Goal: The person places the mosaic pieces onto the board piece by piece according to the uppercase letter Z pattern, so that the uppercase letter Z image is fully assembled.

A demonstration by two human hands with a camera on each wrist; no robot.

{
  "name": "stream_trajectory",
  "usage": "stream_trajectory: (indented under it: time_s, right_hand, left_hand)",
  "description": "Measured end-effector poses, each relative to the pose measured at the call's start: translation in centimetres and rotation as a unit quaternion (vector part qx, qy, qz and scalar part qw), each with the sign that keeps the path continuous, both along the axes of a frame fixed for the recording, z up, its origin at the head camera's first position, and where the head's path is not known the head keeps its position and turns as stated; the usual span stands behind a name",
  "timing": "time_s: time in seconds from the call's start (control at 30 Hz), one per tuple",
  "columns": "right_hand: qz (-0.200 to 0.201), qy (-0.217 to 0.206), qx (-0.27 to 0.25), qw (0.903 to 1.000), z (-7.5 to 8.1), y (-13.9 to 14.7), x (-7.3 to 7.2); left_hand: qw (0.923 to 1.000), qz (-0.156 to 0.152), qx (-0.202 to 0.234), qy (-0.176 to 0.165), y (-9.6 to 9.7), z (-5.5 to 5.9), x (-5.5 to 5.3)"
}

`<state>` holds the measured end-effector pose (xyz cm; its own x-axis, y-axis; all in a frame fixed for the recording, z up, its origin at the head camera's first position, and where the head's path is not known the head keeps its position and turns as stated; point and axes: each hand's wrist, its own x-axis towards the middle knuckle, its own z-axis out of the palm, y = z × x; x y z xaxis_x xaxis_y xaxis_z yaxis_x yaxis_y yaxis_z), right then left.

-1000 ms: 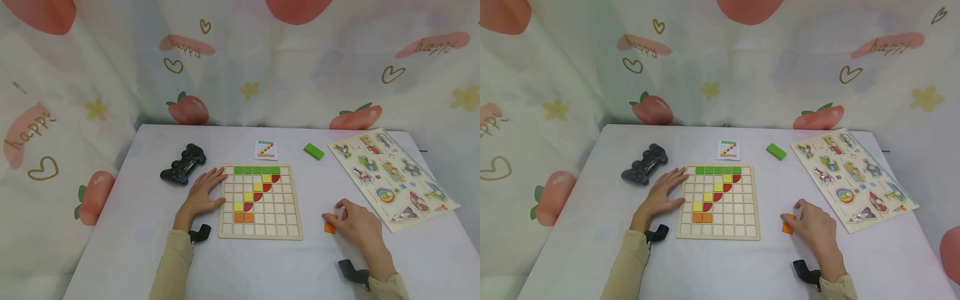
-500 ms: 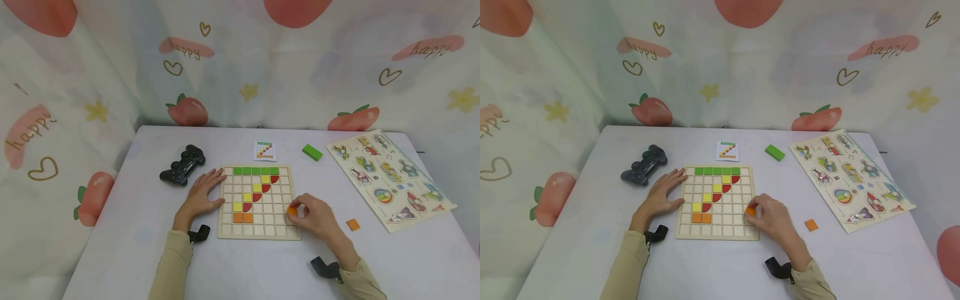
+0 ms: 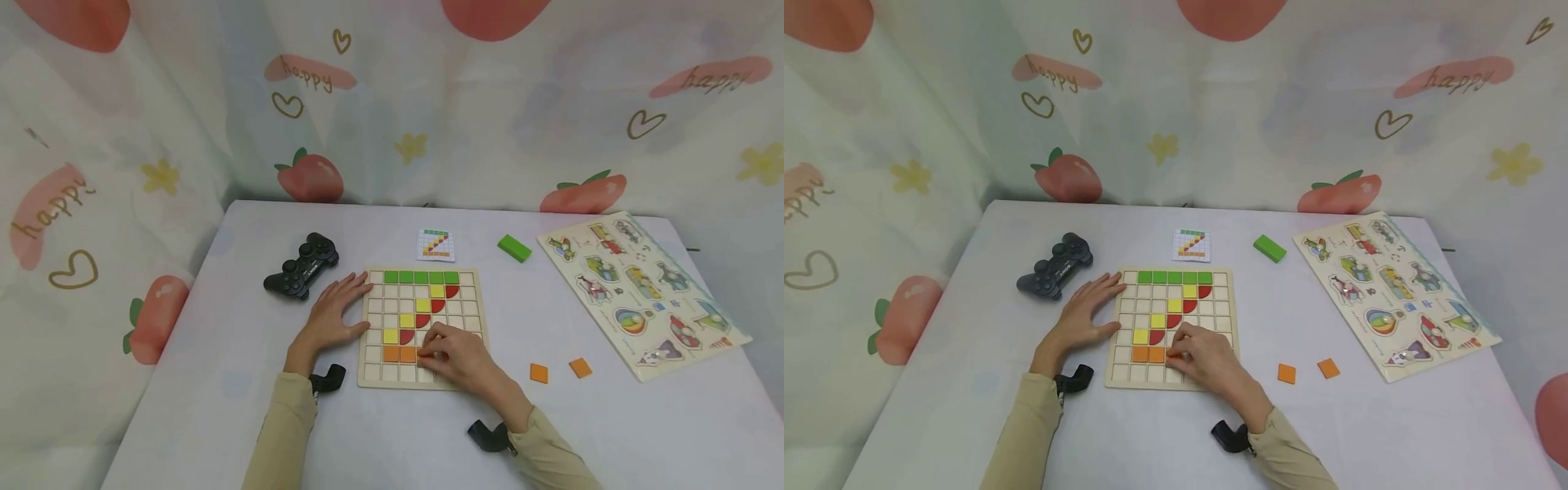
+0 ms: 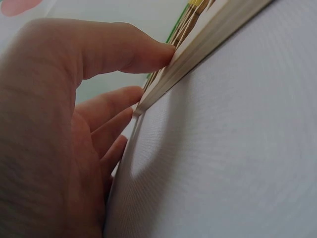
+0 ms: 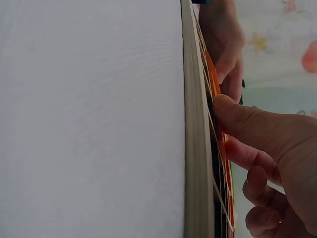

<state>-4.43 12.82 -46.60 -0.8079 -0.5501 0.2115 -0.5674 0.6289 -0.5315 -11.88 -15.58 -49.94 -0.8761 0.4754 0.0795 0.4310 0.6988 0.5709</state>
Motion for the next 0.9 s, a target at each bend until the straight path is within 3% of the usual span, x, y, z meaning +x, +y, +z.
stream_trajectory:
  time_s: [0.3,0.5,0.7,0.9]
  right_hand:
    - [0.025,0.066,-0.006,0.9975,-0.3,-1.5,-0.1]
    - [0.041,0.09,0.019,0.9949,-0.6,-2.9,-0.1]
    - [0.013,0.046,0.034,0.9983,0.2,-2.4,-0.1]
    - [-0.025,-0.001,0.039,0.9989,1.2,-0.1,-0.1]
  left_hand:
    - [1.0,-0.001,-0.007,-0.005,-0.1,0.0,-0.1]
    - [1.0,-0.005,-0.002,-0.001,0.0,-0.2,-0.1]
    - [1.0,-0.005,-0.002,-0.003,0.1,-0.1,-0.1]
    - [1.0,0.001,-0.002,-0.005,0.1,-0.1,-0.1]
